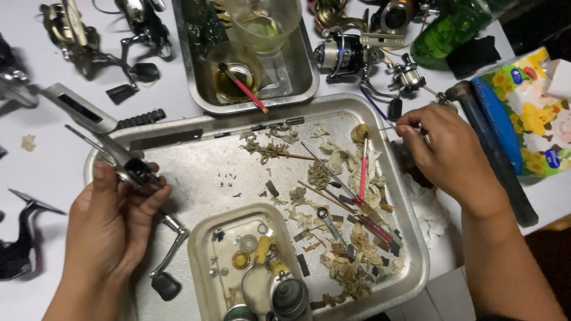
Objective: Disassembling, cleaning, and inspecting the internal components of a fishing reel using small tools and a brush.
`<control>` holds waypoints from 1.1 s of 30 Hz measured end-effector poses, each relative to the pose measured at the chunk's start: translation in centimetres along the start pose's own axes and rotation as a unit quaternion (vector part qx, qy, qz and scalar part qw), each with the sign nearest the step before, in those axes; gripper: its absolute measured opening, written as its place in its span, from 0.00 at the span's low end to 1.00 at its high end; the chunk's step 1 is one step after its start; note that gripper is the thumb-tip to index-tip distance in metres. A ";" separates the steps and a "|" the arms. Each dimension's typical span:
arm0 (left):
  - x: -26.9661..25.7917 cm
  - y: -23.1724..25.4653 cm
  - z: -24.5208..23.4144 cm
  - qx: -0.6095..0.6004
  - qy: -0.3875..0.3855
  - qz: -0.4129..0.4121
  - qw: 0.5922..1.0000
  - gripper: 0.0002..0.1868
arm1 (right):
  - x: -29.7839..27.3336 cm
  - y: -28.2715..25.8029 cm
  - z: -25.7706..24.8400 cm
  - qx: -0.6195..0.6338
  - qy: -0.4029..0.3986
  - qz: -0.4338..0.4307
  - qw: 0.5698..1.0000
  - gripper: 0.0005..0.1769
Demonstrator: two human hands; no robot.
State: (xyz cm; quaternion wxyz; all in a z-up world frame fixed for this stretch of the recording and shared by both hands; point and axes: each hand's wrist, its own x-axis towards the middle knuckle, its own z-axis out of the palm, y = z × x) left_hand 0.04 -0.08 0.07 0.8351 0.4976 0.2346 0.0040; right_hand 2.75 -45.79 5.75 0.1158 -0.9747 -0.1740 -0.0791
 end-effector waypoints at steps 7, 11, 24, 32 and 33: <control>0.6 -0.5 -0.5 -0.070 0.005 0.015 0.997 0.26 | 0.8 -4.4 -1.5 0.043 0.036 -0.039 0.998 0.06; -0.8 1.4 0.4 -0.120 -0.040 -0.025 0.992 0.29 | 2.4 -7.7 -1.4 0.110 0.079 -0.089 0.987 0.06; -2.1 1.9 1.0 -0.126 -0.071 -0.049 0.988 0.29 | 8.3 -18.2 0.3 0.492 -0.064 0.076 0.865 0.05; -2.1 0.6 1.3 -0.165 -0.105 -0.018 0.981 0.23 | 7.7 -18.0 4.2 0.488 0.060 -0.060 0.869 0.05; -2.4 0.8 1.5 -0.172 -0.111 -0.018 0.979 0.23 | 7.9 -18.2 4.4 0.457 0.092 -0.094 0.879 0.05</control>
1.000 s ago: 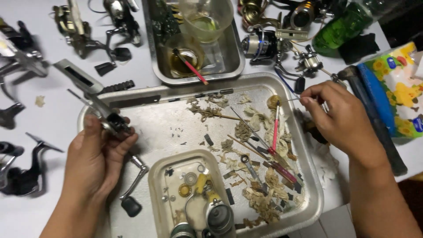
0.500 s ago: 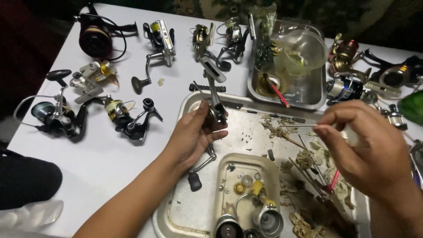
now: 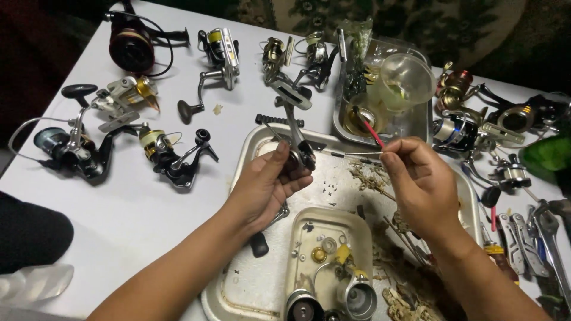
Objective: Disassembling, cleaning, and inspecting the internal components of a fishing reel using small tools and a brush.
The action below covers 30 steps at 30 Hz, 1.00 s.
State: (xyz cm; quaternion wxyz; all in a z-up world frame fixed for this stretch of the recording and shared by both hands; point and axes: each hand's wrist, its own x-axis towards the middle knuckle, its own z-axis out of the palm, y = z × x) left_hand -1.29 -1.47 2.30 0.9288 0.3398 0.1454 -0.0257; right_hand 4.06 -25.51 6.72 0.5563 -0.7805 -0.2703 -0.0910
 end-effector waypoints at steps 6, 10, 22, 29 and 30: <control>-1.4 0.8 1.5 -0.022 0.036 -0.068 0.997 0.30 | 0.4 -2.8 0.4 -0.268 -0.015 -0.288 0.919 0.05; -1.7 0.4 1.6 -0.023 0.015 -0.072 0.997 0.32 | 0.2 -4.9 1.2 -0.281 -0.013 -0.354 0.892 0.04; -1.6 -0.2 1.3 -0.016 -0.002 -0.071 0.997 0.29 | 0.0 -7.2 2.3 -0.331 -0.012 -0.383 0.863 0.09; -1.5 -0.5 0.9 -0.029 -0.014 -0.064 0.997 0.26 | 0.0 -6.6 2.4 -0.351 -0.014 -0.398 0.848 0.07; -1.5 -0.6 0.9 -0.031 -0.018 -0.062 0.997 0.26 | 0.1 -6.6 2.4 -0.356 -0.012 -0.403 0.843 0.07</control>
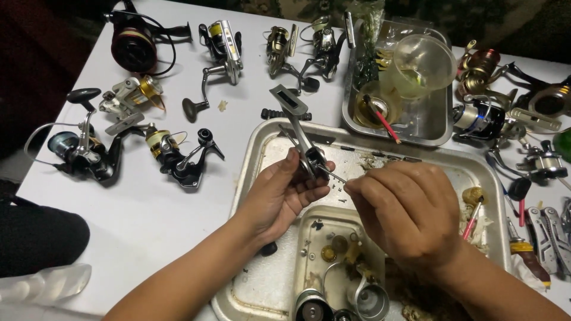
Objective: Disassembling, cleaning, and inspecting the internal components of a fishing reel using small tools and a brush.
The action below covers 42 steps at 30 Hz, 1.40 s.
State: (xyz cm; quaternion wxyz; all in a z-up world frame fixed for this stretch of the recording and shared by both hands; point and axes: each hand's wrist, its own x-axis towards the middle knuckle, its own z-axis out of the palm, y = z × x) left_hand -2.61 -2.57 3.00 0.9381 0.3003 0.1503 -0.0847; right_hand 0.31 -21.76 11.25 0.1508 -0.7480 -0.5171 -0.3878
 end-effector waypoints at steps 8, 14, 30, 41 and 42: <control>-0.2 -0.2 0.0 -0.017 -0.005 -0.008 1.000 0.22 | 0.1 0.0 0.2 -0.009 -0.007 -0.021 1.000 0.07; -0.2 -0.8 -1.0 -0.051 -0.088 -0.003 0.995 0.26 | 0.3 -0.2 -0.1 0.016 -0.002 -0.031 0.999 0.07; -0.3 -1.3 -2.3 -0.069 -0.202 -0.032 0.976 0.34 | 0.1 0.1 -0.3 0.083 0.004 -0.056 0.995 0.10; -0.5 -1.3 -2.0 -0.074 -0.189 -0.039 0.978 0.35 | 0.0 0.0 -0.3 0.091 0.006 -0.076 0.993 0.17; -0.4 -1.4 -2.0 -0.077 -0.188 -0.042 0.978 0.35 | 0.0 0.0 -0.3 0.092 0.005 -0.079 0.993 0.18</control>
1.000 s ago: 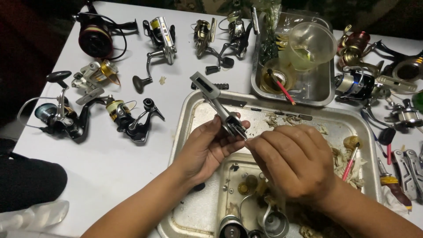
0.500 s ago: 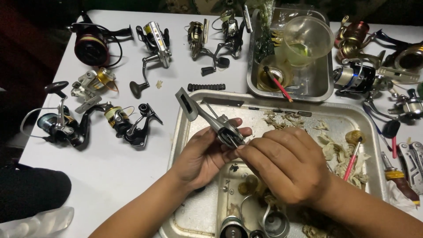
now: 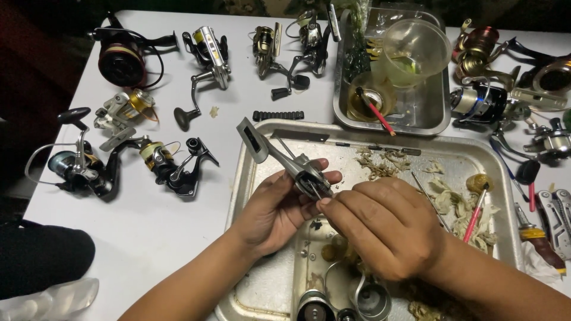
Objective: Disassembling, cleaning, and inspecting the internal components of a fishing reel using small tools and a brush.
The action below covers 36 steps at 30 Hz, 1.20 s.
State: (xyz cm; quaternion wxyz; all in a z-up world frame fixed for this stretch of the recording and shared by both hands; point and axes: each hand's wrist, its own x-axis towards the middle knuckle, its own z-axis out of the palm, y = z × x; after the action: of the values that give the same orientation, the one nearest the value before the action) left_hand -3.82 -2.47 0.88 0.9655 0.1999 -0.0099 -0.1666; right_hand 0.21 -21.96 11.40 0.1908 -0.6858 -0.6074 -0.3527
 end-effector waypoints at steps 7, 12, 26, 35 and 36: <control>0.0 0.0 0.0 0.012 -0.005 -0.002 1.000 0.35 | -0.3 0.2 0.3 -0.015 0.011 -0.014 1.000 0.16; 0.2 -0.1 -0.3 0.002 0.016 0.000 1.000 0.33 | -0.2 0.0 0.3 0.067 -0.006 0.068 0.995 0.09; 0.5 0.0 -0.6 0.038 0.042 0.015 0.998 0.29 | -0.4 0.5 0.5 0.299 -0.050 0.360 0.882 0.14; 0.6 0.7 -0.1 0.082 0.033 0.035 0.995 0.31 | -0.8 1.0 0.5 0.318 -0.073 0.367 0.871 0.17; 0.5 1.1 0.1 0.112 0.040 0.043 0.992 0.32 | -0.9 1.1 0.5 0.340 -0.079 0.376 0.859 0.19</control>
State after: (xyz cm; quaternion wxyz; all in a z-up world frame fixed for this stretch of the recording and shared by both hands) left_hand -3.02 -1.73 1.39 0.9431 0.3124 0.0014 -0.1143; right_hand 1.36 -22.43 10.62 0.4811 -0.7801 -0.3989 0.0297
